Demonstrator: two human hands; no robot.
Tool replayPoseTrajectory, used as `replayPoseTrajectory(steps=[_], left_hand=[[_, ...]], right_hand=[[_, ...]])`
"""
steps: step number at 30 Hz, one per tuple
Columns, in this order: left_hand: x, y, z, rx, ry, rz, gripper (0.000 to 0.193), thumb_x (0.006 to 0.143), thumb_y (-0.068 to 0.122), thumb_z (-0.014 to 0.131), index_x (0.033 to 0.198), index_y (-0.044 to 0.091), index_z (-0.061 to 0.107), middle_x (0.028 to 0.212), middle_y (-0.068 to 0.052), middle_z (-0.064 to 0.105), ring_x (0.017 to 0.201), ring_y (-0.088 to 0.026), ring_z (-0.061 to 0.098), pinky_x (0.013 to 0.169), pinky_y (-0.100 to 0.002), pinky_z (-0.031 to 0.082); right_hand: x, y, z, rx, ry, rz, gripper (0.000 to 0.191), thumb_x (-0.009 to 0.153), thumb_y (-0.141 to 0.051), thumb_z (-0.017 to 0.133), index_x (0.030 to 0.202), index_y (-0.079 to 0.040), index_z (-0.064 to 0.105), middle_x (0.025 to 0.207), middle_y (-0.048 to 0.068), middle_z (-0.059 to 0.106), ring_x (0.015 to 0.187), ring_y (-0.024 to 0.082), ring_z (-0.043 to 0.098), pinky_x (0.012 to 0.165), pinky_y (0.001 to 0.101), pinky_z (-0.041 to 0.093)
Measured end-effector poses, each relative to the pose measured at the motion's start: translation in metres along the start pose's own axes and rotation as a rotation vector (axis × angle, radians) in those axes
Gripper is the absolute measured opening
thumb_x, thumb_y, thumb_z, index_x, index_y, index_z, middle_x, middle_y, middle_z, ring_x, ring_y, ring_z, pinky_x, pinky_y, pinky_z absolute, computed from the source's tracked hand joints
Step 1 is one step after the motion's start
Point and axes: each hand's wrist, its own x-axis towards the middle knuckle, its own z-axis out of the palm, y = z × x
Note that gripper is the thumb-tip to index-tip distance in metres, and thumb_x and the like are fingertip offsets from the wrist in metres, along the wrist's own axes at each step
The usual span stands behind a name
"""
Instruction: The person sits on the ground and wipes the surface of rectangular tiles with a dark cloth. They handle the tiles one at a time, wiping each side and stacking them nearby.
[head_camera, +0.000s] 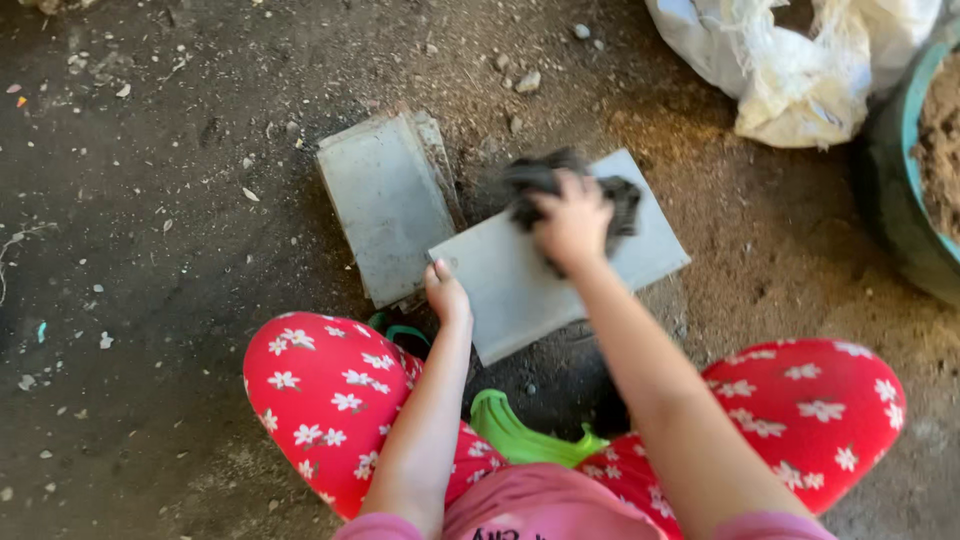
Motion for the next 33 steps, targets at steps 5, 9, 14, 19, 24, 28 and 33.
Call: replayPoseTrajectory(steps=[5,9,14,19,24,28,33], left_hand=[[0.006,0.003,0.004,0.020,-0.029,-0.062,0.035,0.110,0.029,0.048,0.112,-0.002,0.065,0.104,-0.019,0.072,0.096,-0.029,0.065,0.091,-0.041,0.051],[0.015,0.006,0.008,0.147,-0.063,0.014,0.035,0.107,0.030,0.049,0.115,0.000,0.064,0.109,-0.018,0.072,0.099,-0.029,0.066,0.092,-0.041,0.050],[0.029,0.001,0.013,0.125,-0.065,-0.058,0.034,0.106,0.031,0.051,0.113,0.001,0.065,0.106,-0.016,0.072,0.096,-0.027,0.066,0.089,-0.041,0.050],[0.038,0.001,0.012,-0.032,-0.081,-0.045,0.029,0.102,0.029,0.054,0.109,0.004,0.066,0.102,-0.009,0.072,0.092,-0.020,0.065,0.084,-0.037,0.051],[0.035,0.016,0.008,-0.053,-0.119,-0.077,0.032,0.107,0.029,0.053,0.102,0.000,0.066,0.098,-0.010,0.072,0.089,-0.021,0.062,0.082,-0.038,0.051],[0.022,0.042,0.004,0.097,-0.034,-0.021,0.033,0.108,0.029,0.053,0.103,-0.001,0.066,0.100,-0.011,0.070,0.088,-0.021,0.064,0.082,-0.038,0.050],[0.008,0.090,0.006,-0.154,-0.045,0.230,0.028,0.107,0.027,0.051,0.106,0.002,0.063,0.099,-0.008,0.070,0.091,-0.019,0.063,0.084,-0.036,0.050]], right_hand=[[0.061,0.109,-0.060,0.066,-0.025,0.604,0.042,0.086,-0.020,0.069,0.124,-0.035,0.075,0.146,0.011,0.046,0.124,0.044,0.048,0.105,0.0549,0.044],[0.067,0.131,-0.097,-0.006,0.196,0.499,0.045,0.081,-0.017,0.073,0.124,-0.030,0.075,0.144,0.014,0.045,0.114,0.047,0.051,0.093,0.0535,0.048],[0.003,0.026,-0.076,0.075,0.089,0.150,0.048,0.075,-0.007,0.068,0.116,-0.030,0.080,0.130,0.013,0.062,0.109,0.042,0.060,0.092,0.0498,0.053],[-0.078,-0.064,-0.018,-0.011,0.046,-0.302,0.054,0.058,-0.023,0.081,0.112,-0.030,0.079,0.134,0.011,0.054,0.112,0.043,0.052,0.087,0.0595,0.045],[-0.111,0.070,-0.045,-0.128,0.288,0.056,0.049,0.065,-0.014,0.078,0.111,-0.030,0.080,0.134,0.011,0.060,0.114,0.041,0.054,0.088,0.0540,0.046],[-0.100,0.164,-0.100,-0.207,0.083,0.614,0.040,0.083,-0.021,0.072,0.121,-0.035,0.076,0.140,0.011,0.048,0.119,0.047,0.046,0.093,0.0626,0.043],[-0.082,0.178,-0.163,0.019,0.419,0.486,0.045,0.084,-0.012,0.068,0.124,-0.029,0.076,0.141,0.012,0.049,0.121,0.044,0.049,0.098,0.0529,0.046]])
